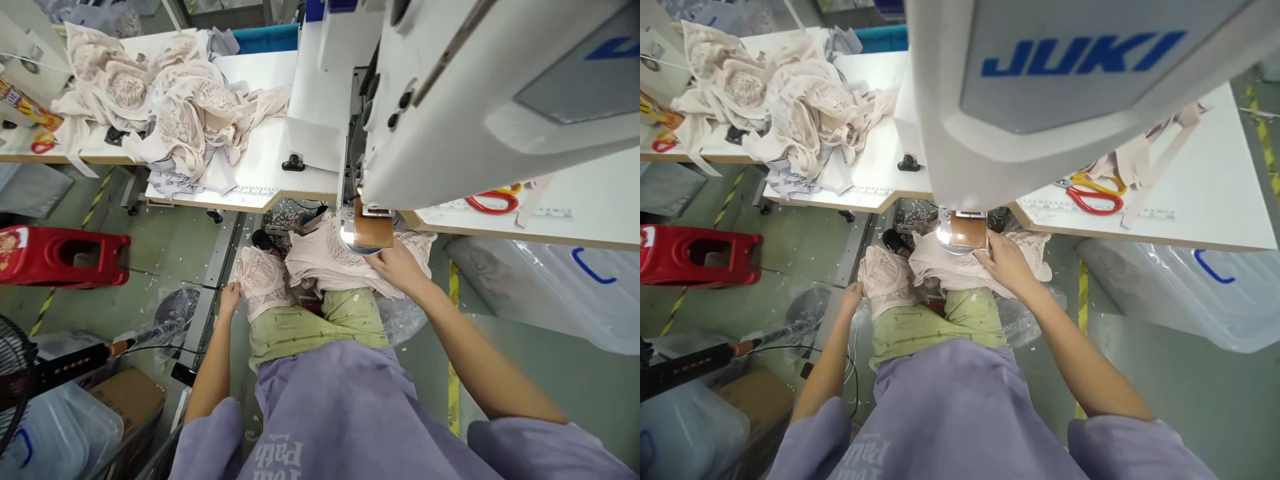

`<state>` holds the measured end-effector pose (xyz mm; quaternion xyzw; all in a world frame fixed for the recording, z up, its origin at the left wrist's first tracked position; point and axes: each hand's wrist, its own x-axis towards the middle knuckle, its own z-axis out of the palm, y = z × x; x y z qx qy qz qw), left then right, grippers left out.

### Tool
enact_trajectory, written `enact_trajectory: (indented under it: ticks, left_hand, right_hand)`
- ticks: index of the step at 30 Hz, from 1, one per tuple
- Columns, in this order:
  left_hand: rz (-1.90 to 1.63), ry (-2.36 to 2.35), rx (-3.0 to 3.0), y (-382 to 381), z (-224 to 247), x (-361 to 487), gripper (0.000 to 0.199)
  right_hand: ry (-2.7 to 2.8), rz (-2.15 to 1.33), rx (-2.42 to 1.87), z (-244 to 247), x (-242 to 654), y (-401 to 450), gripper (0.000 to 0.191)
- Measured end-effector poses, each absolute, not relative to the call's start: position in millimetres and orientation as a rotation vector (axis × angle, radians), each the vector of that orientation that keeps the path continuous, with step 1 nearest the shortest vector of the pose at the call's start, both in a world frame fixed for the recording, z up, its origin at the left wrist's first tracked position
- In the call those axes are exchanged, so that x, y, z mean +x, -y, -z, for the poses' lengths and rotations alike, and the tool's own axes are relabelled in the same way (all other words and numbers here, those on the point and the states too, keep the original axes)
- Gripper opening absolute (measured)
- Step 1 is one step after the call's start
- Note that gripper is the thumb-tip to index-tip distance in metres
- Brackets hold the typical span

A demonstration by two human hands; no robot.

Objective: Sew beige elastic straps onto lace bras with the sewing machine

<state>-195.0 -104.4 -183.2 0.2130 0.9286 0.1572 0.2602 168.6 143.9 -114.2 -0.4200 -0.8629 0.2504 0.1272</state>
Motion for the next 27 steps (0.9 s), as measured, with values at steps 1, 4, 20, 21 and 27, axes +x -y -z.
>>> enact_trajectory:
  ticks: [1,4,20,21,27]
  left_hand:
    - [-0.419,-2.522,0.572,108.5,178.2,-194.3,0.035]
    - [-0.429,-2.549,0.606,124.3,152.7,-174.3,0.029]
    - [-0.640,-2.339,0.861,83.6,191.7,-167.3,0.070]
    - [-0.605,-2.361,0.836,81.6,200.4,-174.3,0.063]
    - [-0.459,-2.473,0.745,68.1,221.4,-187.8,0.037]
  right_hand:
    - [2.453,-0.683,-1.241,111.8,170.7,-138.9,0.044]
    - [2.204,-0.529,-1.216,96.0,174.9,-108.4,0.037]
    - [2.657,-1.894,-0.322,97.1,155.5,-7.6,0.031]
    - [2.646,-1.884,-0.370,97.6,157.9,-6.5,0.028]
    - [2.616,-1.876,-0.510,101.2,159.5,-1.5,0.022]
